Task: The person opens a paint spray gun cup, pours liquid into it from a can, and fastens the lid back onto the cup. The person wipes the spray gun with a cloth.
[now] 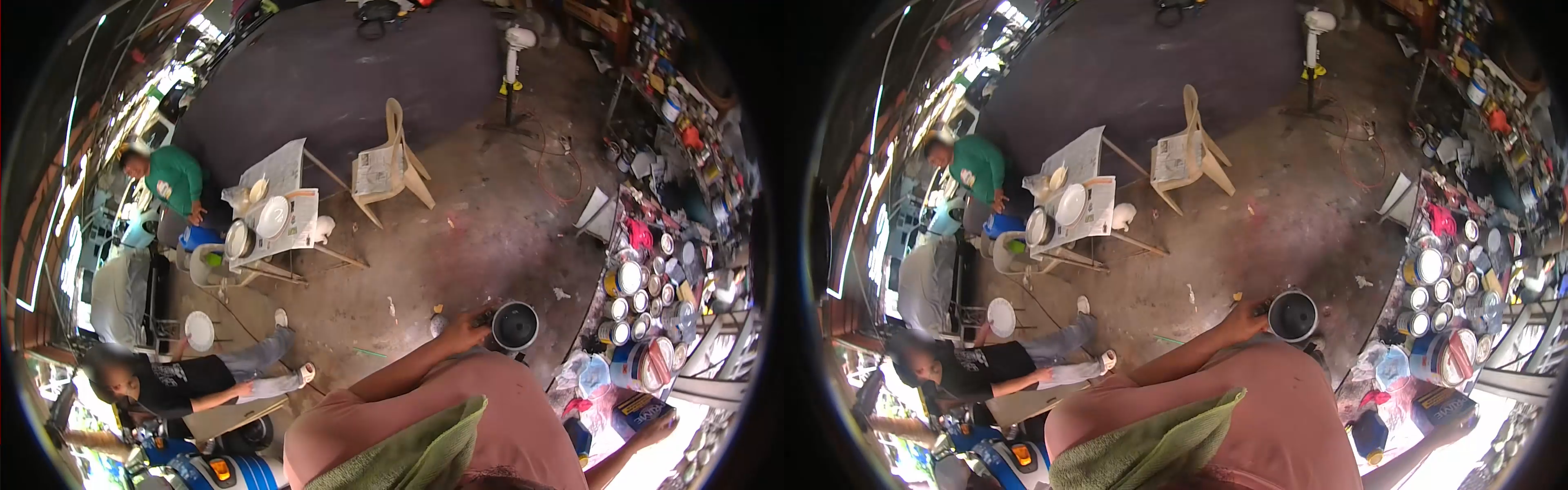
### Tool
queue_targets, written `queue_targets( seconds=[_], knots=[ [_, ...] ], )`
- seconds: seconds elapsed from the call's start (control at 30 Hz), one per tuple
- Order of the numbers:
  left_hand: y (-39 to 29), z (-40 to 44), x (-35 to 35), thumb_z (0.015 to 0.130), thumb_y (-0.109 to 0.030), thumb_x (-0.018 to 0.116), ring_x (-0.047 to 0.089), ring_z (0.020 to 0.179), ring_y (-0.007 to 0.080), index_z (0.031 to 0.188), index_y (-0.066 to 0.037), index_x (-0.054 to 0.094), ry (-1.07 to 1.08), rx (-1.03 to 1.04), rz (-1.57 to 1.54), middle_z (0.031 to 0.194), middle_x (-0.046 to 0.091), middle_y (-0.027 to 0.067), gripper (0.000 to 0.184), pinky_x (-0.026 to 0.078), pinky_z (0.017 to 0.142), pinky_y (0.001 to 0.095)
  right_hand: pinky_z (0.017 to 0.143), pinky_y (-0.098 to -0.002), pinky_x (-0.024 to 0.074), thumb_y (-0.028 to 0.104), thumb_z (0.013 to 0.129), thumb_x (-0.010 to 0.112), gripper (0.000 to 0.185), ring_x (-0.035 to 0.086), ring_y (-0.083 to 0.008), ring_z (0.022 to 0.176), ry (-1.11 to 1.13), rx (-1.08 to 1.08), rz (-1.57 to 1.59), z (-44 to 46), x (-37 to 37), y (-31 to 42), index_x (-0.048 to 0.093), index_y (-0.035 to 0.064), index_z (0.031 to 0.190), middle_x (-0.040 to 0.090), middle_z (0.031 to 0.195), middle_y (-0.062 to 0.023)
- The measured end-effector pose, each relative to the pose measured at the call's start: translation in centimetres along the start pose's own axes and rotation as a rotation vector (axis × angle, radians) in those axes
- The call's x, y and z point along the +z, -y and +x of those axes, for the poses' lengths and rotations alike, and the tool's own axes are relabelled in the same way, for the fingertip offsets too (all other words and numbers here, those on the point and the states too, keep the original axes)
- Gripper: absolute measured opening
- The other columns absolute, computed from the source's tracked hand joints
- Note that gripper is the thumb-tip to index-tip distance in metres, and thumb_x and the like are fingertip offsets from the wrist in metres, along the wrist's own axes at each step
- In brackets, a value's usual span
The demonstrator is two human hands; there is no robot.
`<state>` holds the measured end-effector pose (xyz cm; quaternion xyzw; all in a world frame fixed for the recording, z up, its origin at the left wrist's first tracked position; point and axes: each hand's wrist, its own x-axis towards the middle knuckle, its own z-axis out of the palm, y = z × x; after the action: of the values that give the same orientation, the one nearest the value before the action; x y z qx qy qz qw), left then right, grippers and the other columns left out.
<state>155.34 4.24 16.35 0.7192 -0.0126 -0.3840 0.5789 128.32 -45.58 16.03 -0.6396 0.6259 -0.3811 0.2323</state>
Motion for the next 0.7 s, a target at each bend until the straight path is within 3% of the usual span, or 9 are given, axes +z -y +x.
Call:
queue_targets(
  seconds=[0.03,0.07,0.1,0.13,0.2,0.27,0.4,0.63,0.7],
  knots=[
    [-0.7,-0.7,-0.6,0.089,-0.015,0.069,0.063,0.111,0.0239,0.145,-0.012,0.048,0.032,0.076,0.041,0.131,0.062,0.0120,0.060,0.048,0.096,0.0358,0.093,-0.0401,0.0491,0.043,0.101,0.047,0.059,0.061,-0.0327,0.108,0.144,-0.641,-0.210,2.4,2.8,-5.1,0.051,-0.0064,0.133,0.063,0.117,-0.0197],
    [-1.5,-1.4,-1.3,0.088,-0.015,0.069,0.063,0.111,0.0241,0.144,-0.012,0.048,0.061,0.154,0.079,0.133,0.062,0.0117,0.060,0.049,0.096,0.0357,0.090,-0.0361,0.0505,0.032,0.103,0.047,0.042,0.063,-0.0262,0.107,0.499,-0.221,0.351,-1.1,5.5,-0.9,0.057,0.0009,0.130,0.065,0.118,-0.0136],
    [-2.5,-2.2,-1.8,0.087,-0.015,0.070,0.064,0.112,0.0244,0.144,-0.012,0.049,0.073,0.248,0.147,0.134,0.061,0.0115,0.060,0.049,0.097,0.0357,0.085,-0.0316,0.0501,0.033,0.103,0.044,0.040,0.064,-0.0190,0.099,0.822,-0.006,0.557,-7.4,6.9,4.5,0.060,0.0017,0.123,0.066,0.113,-0.0121],
    [-2.9,-2.8,-2.4,0.087,-0.014,0.070,0.064,0.113,0.0248,0.143,-0.012,0.049,0.079,0.341,0.216,0.136,0.060,0.0112,0.061,0.049,0.097,0.0356,0.077,-0.0303,0.0519,0.041,0.102,0.044,0.044,0.066,-0.0172,0.086,1.065,-0.087,0.480,-10.5,10.7,6.6,0.064,0.0023,0.111,0.069,0.100,-0.0108],
    [-1.7,-2.9,-3.7,0.087,-0.015,0.069,0.063,0.115,0.0278,0.143,-0.011,0.049,0.057,0.551,0.362,0.137,0.058,0.0131,0.060,0.048,0.098,0.0368,0.062,-0.0316,0.0530,0.061,0.098,0.042,0.062,0.066,-0.0165,0.068,1.448,0.044,0.306,-22.0,13.8,14.0,0.067,0.0048,0.087,0.066,0.075,-0.0053],
    [-1.0,-3.5,-4.5,0.086,-0.015,0.069,0.062,0.117,0.0309,0.142,-0.011,0.049,0.031,0.648,0.428,0.137,0.057,0.0143,0.059,0.048,0.099,0.0385,0.059,-0.0285,0.0508,0.069,0.096,0.036,0.071,0.062,-0.0141,0.066,1.729,-0.057,0.217,-29.3,16.6,16.7,0.066,0.0056,0.084,0.064,0.074,-0.0040],
    [-0.6,-6.1,-6.6,0.087,-0.016,0.068,0.061,0.118,0.0336,0.142,-0.013,0.051,0.000,0.577,0.407,0.135,0.059,0.0151,0.057,0.048,0.099,0.0395,0.055,-0.0256,0.0446,0.072,0.093,0.040,0.072,0.056,-0.0132,0.062,2.024,0.031,-0.045,-35.8,18.2,20.7,0.064,0.0043,0.090,0.061,0.077,-0.0053],
    [0.1,-10.1,-8.5,0.091,-0.021,0.064,0.060,0.119,0.0319,0.141,-0.013,0.051,-0.059,0.522,0.162,0.135,0.058,0.0184,0.052,0.048,0.099,0.0382,0.059,-0.0277,0.0470,0.051,0.097,0.055,0.050,0.058,-0.0126,0.064,2.095,0.334,0.080,-41.2,20.3,18.7,0.064,0.0046,0.081,0.062,0.074,-0.0048],
    [-0.7,-11.9,-8.9,0.092,-0.022,0.063,0.060,0.120,0.0317,0.141,-0.013,0.051,-0.082,0.400,0.111,0.134,0.058,0.0195,0.052,0.047,0.099,0.0379,0.060,-0.0283,0.0484,0.046,0.097,0.057,0.045,0.059,-0.0129,0.065,2.092,0.446,0.190,-42.0,20.0,16.8,0.064,0.0053,0.080,0.062,0.073,-0.0047]
  ],
)
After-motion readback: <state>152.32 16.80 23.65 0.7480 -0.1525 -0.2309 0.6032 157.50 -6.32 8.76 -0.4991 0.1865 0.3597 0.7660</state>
